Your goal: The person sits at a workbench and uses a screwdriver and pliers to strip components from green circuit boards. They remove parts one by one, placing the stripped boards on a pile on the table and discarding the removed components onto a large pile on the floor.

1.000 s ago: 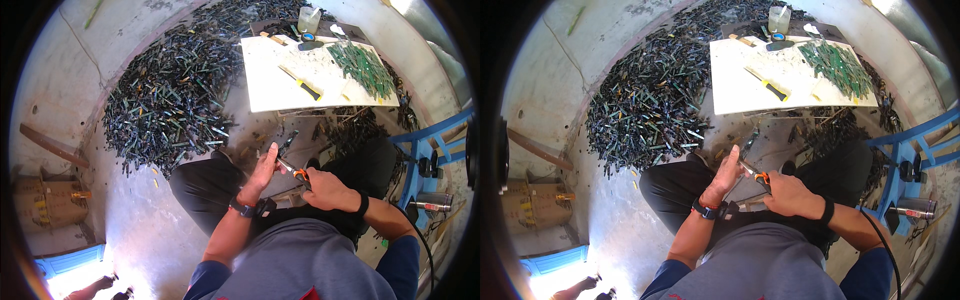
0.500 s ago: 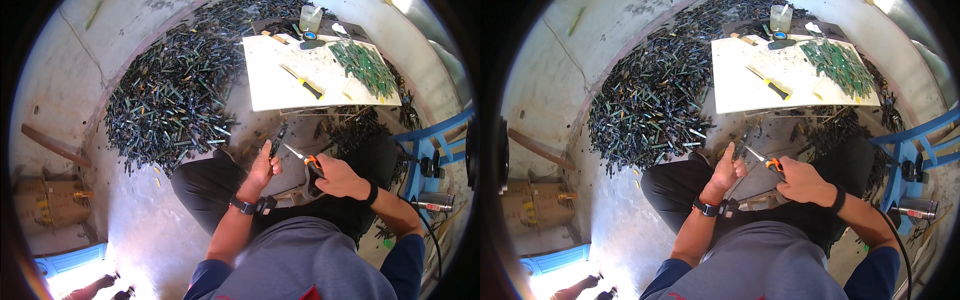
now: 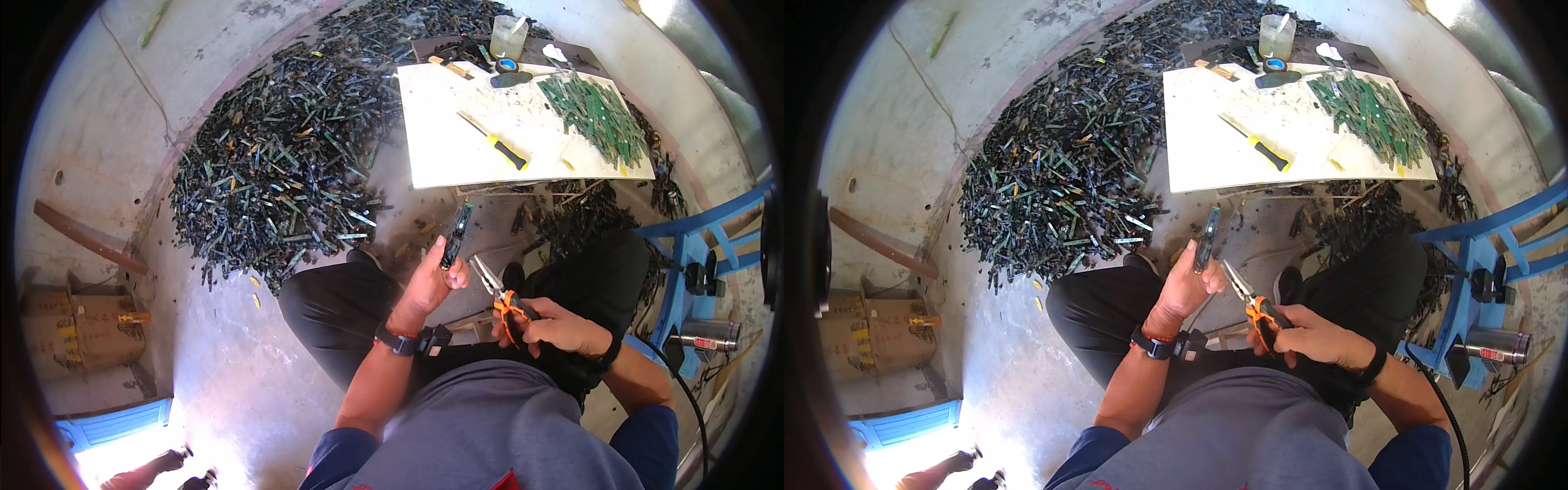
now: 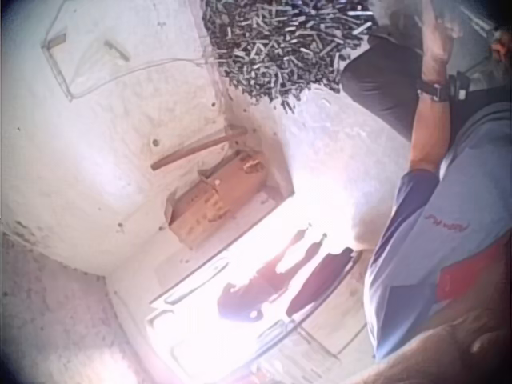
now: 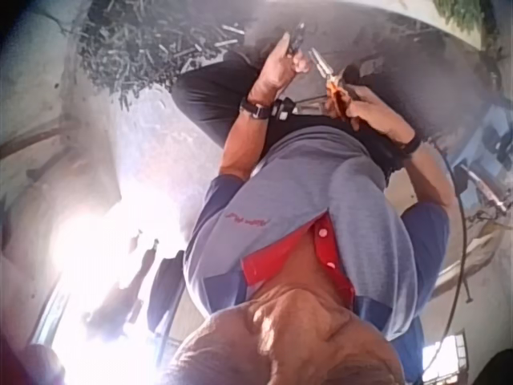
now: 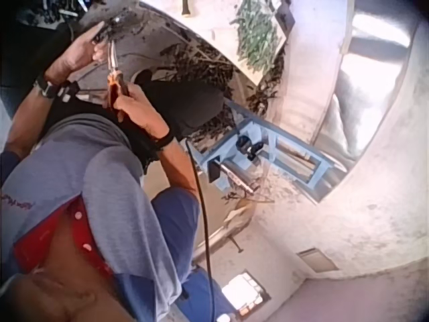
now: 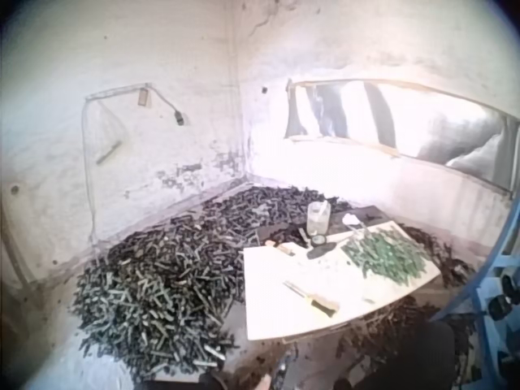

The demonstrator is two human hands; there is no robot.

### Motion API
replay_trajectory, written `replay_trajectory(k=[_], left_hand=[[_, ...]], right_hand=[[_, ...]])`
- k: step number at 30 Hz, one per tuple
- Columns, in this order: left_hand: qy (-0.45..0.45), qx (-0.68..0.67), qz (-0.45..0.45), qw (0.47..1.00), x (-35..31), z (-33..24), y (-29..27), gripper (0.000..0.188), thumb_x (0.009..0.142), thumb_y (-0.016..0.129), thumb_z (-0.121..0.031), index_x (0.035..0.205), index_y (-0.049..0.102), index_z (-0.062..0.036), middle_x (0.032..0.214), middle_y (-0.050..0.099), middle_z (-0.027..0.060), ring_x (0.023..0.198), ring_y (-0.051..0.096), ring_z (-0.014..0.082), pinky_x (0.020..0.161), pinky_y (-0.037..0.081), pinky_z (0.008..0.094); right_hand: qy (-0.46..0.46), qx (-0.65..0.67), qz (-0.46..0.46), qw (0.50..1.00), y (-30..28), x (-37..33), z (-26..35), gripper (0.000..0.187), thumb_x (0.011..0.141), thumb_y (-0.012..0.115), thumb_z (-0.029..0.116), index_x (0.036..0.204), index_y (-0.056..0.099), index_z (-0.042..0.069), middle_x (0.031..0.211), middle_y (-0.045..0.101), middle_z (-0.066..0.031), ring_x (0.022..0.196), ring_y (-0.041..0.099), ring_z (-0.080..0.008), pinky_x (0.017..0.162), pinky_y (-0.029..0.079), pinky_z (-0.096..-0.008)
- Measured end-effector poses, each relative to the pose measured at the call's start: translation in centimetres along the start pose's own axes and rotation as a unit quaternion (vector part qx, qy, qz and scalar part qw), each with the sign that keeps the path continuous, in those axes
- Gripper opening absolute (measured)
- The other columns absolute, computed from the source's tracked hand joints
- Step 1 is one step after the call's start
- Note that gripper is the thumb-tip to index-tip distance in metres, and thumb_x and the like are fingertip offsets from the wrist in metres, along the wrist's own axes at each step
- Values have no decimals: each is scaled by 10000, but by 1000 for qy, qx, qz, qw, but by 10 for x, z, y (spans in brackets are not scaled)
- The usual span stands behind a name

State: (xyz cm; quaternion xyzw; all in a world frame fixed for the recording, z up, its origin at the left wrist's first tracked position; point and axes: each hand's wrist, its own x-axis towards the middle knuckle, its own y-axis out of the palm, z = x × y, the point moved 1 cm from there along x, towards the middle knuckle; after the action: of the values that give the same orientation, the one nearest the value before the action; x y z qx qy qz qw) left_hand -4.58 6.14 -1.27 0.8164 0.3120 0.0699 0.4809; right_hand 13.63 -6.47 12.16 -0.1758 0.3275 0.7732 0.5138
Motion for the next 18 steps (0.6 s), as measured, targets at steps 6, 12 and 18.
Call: replay_trajectory(k=[6, 12, 18], left_hand=[[0, -4, -43, 999, -1, 7, -13, 578, 958, 380, -582, 716, 519, -75, 641, 493, 55, 620, 477, 211, 659, 404, 345], [9, 64, -79, 995, -3, 6, -6, 589, 924, 428, -615, 742, 528, -64, 680, 514, 72, 663, 498, 224, 677, 419, 358], [24, 78, -57, 995, -5, 3, -4, 612, 902, 449, -641, 720, 515, -60, 675, 487, 61, 673, 448, 218, 698, 380, 341]], right_hand=[[26, 116, 73, 990, 19, 6, 5, 464, 813, 510, 119, 1257, 489, -16, 1085, 618, -131, 984, 639, -212, 572, 539, -262], [15, 178, 92, 980, 24, 21, -7, 511, 796, 488, 183, 1269, 483, -11, 1116, 612, -137, 998, 637, -239, 598, 525, -282], [31, 203, 91, 974, 33, 24, -7, 526, 777, 452, 179, 1269, 487, -6, 1132, 612, -141, 1008, 632, -257, 617, 510, -302]])
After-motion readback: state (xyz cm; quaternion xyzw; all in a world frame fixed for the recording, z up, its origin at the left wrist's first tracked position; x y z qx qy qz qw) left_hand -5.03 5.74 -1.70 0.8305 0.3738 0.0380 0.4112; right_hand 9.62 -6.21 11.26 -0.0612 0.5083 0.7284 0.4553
